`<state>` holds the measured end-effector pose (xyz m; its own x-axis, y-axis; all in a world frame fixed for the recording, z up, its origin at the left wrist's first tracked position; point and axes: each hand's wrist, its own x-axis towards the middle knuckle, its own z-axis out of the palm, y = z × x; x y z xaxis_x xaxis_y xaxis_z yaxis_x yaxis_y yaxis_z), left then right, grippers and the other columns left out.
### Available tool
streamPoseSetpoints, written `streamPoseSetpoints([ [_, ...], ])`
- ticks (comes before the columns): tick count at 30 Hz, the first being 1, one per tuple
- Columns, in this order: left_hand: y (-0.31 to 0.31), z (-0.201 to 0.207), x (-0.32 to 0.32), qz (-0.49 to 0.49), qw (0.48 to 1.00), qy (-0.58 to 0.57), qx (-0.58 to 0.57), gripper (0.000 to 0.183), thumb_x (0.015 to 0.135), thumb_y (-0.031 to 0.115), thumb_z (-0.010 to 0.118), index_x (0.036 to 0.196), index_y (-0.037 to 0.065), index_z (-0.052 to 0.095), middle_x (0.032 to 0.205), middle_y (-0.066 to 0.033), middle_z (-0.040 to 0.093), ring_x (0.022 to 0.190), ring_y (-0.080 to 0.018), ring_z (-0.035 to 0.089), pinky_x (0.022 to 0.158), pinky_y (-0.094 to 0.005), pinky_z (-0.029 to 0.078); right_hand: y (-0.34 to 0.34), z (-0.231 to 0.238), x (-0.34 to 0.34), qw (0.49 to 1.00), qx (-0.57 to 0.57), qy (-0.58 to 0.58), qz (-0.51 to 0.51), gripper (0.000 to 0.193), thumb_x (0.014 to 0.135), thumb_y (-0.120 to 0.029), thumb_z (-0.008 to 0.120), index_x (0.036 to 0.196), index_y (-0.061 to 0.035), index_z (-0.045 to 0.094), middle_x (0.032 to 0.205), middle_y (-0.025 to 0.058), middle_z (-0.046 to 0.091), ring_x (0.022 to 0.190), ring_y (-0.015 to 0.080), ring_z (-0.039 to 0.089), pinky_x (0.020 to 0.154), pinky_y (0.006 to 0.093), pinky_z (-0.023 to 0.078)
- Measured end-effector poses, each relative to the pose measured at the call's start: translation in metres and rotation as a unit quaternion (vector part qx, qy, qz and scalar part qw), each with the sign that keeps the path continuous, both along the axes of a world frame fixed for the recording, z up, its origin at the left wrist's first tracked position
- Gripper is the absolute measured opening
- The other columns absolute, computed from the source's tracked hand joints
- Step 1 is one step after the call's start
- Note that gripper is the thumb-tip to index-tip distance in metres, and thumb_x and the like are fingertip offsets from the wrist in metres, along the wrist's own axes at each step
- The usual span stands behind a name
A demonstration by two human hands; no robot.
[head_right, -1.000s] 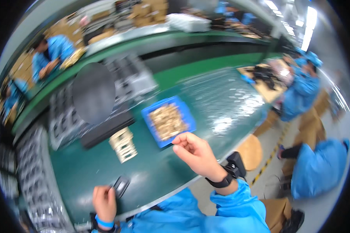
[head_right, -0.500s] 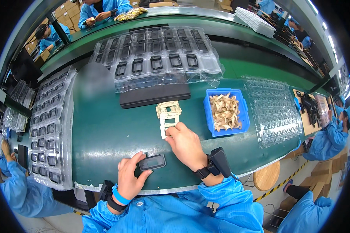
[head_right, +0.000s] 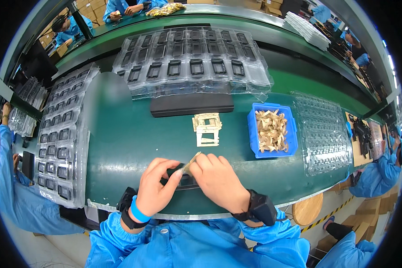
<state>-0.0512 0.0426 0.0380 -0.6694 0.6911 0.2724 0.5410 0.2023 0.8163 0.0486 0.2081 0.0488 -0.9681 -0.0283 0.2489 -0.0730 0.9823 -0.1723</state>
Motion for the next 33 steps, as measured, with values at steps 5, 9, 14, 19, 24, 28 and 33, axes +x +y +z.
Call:
streamPoseSetpoints([
  [5,0.006,0.008,-0.002,-0.021,0.991,-0.120,-0.045,0.010,0.088,0.007,0.065,0.090,-0.002,0.068,0.074,-0.0087,0.058,0.061,-0.0159,0.052,0.056,-0.0288,0.041,-0.002,0.006,0.005,0.999,-0.010,-0.029,0.037,0.015,0.082,-0.011,0.056,0.097,-0.0066,0.057,0.094,0.0082,0.053,0.087,0.0239,0.055,0.073,0.0364,0.044],
  [9,0.009,0.001,0.006,-0.002,0.996,-0.093,0.003,0.010,0.089,0.006,0.064,0.087,-0.003,0.067,0.070,-0.0088,0.056,0.059,-0.0157,0.051,0.054,-0.0292,0.040,-0.013,0.005,0.013,0.955,-0.287,0.026,-0.076,0.012,0.085,-0.010,0.066,0.095,-0.0073,0.060,0.090,0.0104,0.055,0.085,0.0314,0.058,0.071,0.0400,0.048],
  [14,0.011,-0.006,0.009,0.001,0.996,-0.091,0.020,0.014,0.091,0.005,0.059,0.082,-0.004,0.065,0.071,-0.0118,0.058,0.067,-0.0200,0.055,0.060,-0.0313,0.042,-0.023,-0.006,0.006,0.929,-0.346,0.110,-0.071,0.010,0.088,-0.011,0.060,0.093,-0.0031,0.056,0.091,0.0141,0.052,0.085,0.0345,0.056,0.072,0.0413,0.050],
  [19,0.000,-0.002,0.019,0.004,0.994,-0.105,0.035,0.018,0.095,0.014,0.062,0.094,-0.004,0.065,0.085,-0.0114,0.066,0.076,-0.0199,0.061,0.072,-0.0321,0.050,-0.029,-0.019,0.003,0.927,-0.352,0.116,-0.058,0.013,0.090,-0.011,0.057,0.091,-0.0005,0.050,0.090,0.0140,0.049,0.076,0.0340,0.055,0.067,0.0423,0.048],
  [24,-0.005,-0.011,0.011,0.005,0.985,-0.171,-0.008,0.017,0.095,0.011,0.060,0.094,-0.005,0.067,0.087,-0.0076,0.069,0.079,-0.0124,0.059,0.075,-0.0274,0.049,-0.031,-0.026,0.006,0.942,-0.309,0.111,-0.065,0.016,0.087,-0.013,0.060,0.088,0.0003,0.051,0.090,0.0128,0.049,0.073,0.0310,0.056,0.065,0.0413,0.046],
  [28,-0.005,-0.009,0.012,-0.008,0.986,-0.168,-0.018,0.017,0.095,0.009,0.060,0.094,-0.006,0.067,0.086,-0.0076,0.069,0.079,-0.0135,0.060,0.075,-0.0279,0.049,-0.033,-0.023,0.010,0.955,-0.276,0.089,-0.058,0.017,0.084,-0.014,0.062,0.086,-0.0003,0.052,0.089,0.0118,0.049,0.073,0.0286,0.057,0.066,0.0400,0.047],
  [33,-0.006,-0.003,0.017,-0.009,0.991,-0.135,-0.006,0.015,0.094,0.008,0.060,0.094,-0.006,0.067,0.084,-0.0077,0.068,0.078,-0.0133,0.059,0.074,-0.0280,0.049,-0.039,-0.023,0.008,0.960,-0.228,0.142,-0.081,0.015,0.081,-0.015,0.063,0.079,-0.0017,0.056,0.083,0.0104,0.052,0.069,0.0256,0.056,0.065,0.0371,0.045],
])
